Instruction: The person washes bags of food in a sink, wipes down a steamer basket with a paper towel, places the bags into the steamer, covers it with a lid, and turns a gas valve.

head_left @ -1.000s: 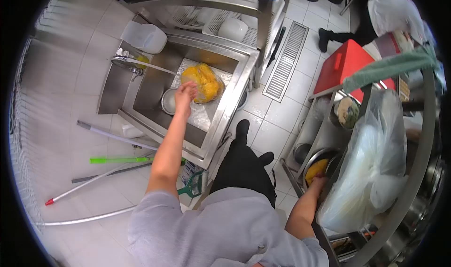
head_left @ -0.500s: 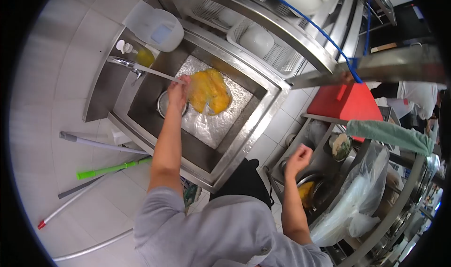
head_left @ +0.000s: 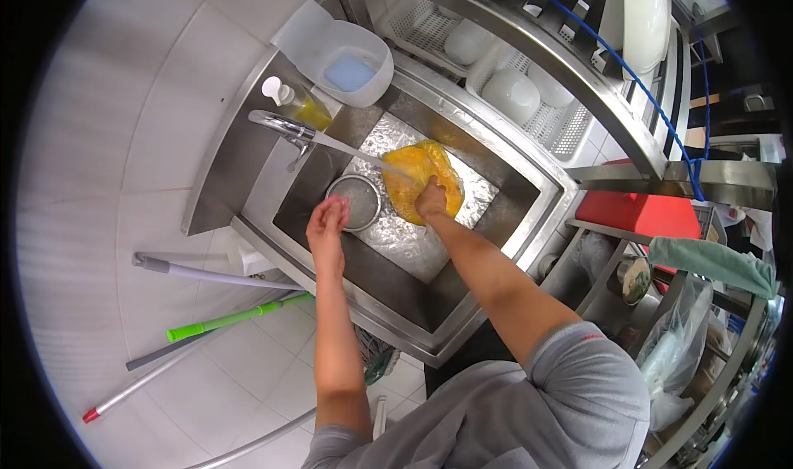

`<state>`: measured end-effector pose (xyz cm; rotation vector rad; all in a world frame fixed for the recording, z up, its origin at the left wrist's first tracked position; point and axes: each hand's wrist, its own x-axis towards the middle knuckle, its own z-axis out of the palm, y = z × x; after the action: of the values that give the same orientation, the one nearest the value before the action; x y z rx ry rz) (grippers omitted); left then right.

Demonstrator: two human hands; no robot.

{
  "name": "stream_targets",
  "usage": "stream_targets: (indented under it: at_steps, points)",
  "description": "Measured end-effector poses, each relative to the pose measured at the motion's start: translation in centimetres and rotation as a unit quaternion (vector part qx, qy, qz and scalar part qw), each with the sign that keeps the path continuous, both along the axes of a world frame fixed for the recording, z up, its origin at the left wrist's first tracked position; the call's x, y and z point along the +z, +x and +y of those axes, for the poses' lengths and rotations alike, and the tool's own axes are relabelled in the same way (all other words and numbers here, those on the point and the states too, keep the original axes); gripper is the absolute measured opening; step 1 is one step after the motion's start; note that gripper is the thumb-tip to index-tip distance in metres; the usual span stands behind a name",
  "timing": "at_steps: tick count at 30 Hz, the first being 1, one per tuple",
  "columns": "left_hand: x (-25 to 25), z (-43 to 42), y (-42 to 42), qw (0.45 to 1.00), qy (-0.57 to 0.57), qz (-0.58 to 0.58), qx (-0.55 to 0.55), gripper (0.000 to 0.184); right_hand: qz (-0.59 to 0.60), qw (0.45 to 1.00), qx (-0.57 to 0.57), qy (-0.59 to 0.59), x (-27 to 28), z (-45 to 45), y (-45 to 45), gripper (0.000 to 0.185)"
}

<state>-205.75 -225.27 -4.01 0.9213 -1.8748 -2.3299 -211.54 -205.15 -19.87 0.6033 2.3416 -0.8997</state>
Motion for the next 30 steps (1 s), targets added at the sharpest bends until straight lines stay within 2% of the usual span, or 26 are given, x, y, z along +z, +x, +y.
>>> stream_targets:
  at_steps: [2, 4, 7, 9, 10, 12, 13, 15, 16, 18, 19, 20, 21, 23, 25, 26, 28, 29, 30]
  points:
    - [-1.0, -0.9, 1.6, 0.999, -0.034, -0.025, -0.027, 0.029, 0.004, 1.0, -0.006, 0.009, 0.6, 0.3, -0.7, 0.049]
    - [-2.9, -0.6, 3.0, 0.997, -0.027, -0.054, -0.051, 0.028, -0.007, 0.993, 0.114, 0.011, 1.1, 0.8, -1.3, 0.04]
    - [-7.5, 0.7, 2.9, 0.994, -0.012, -0.078, -0.077, 0.024, 0.054, 0.982, 0.178, -0.024, 4.1, 1.5, -0.2, 0.03]
    - [-10.8, 2.5, 1.7, 0.982, -0.131, -0.036, -0.13, 0.028, 0.071, 0.985, 0.156, -0.031, 6.3, 3.3, 0.8, 0.028]
    - [-10.8, 3.6, 0.8, 0.983, -0.125, -0.036, -0.127, 0.028, 0.089, 0.986, 0.131, -0.044, 7.5, 4.3, 1.5, 0.026]
    - [-10.7, 6.2, -2.1, 0.939, -0.296, -0.036, -0.173, 0.019, 0.11, 0.988, 0.098, -0.057, 11.0, 6.3, 2.9, 0.025]
    - [-11.1, 7.5, -3.4, 0.942, -0.289, -0.038, -0.164, 0.019, 0.126, 0.987, 0.062, -0.076, 13.0, 7.2, 3.7, 0.024]
    - [-12.8, 9.4, -5.2, 0.895, -0.317, -0.085, -0.303, 0.031, 0.142, 0.985, 0.07, -0.07, 16.5, 8.2, 5.1, 0.023]
    - [-14.7, 10.1, -5.5, 0.897, -0.314, -0.087, -0.298, 0.031, 0.16, 0.983, 0.065, -0.07, 18.2, 8.5, 5.6, 0.022]
    - [-18.8, 11.7, -5.8, 0.799, -0.399, 0.07, -0.444, 0.051, 0.135, 0.987, 0.048, -0.073, 22.8, 9.0, 5.8, 0.02]
    - [-18.9, 12.6, -5.8, 0.802, -0.396, 0.07, -0.442, 0.051, 0.112, 0.99, 0.025, -0.077, 23.8, 9.5, 6.1, 0.019]
    - [-18.9, 13.4, -5.7, 0.724, -0.448, 0.065, -0.52, 0.06, 0.173, 0.981, 0.031, -0.078, 23.3, 10.3, 6.9, 0.017]
    - [-18.9, 14.2, -5.6, 0.636, -0.495, 0.059, -0.59, 0.07, 0.173, 0.982, 0.033, -0.072, 23.0, 11.1, 7.3, 0.017]
    - [-19.2, 15.1, -5.7, 0.624, -0.51, 0.099, -0.583, 0.073, 0.167, 0.98, 0.075, -0.079, 23.0, 12.4, 7.7, 0.015]
    - [-19.3, 15.4, -6.5, 0.613, -0.509, 0.031, -0.603, 0.071, 0.129, 0.987, 0.066, -0.069, 23.4, 12.8, 7.8, 0.01]
    - [-20.5, 15.7, -7.0, 0.615, -0.508, 0.033, -0.602, 0.071, 0.124, 0.988, 0.064, -0.069, 23.5, 13.0, 7.9, 0.009]
    - [-22.6, 16.3, -8.2, 0.652, -0.497, -0.001, -0.572, 0.054, 0.118, 0.989, 0.061, -0.065, 22.9, 13.1, 7.9, 0.01]
    - [-22.5, 16.4, -8.7, 0.654, -0.493, -0.001, -0.574, 0.054, 0.169, 0.981, 0.07, -0.069, 22.1, 13.2, 8.0, 0.009]
    - [-22.3, 16.2, -9.3, 0.619, -0.517, 0.025, -0.591, 0.043, 0.219, 0.97, 0.079, -0.075, 21.7, 13.2, 8.2, 0.01]
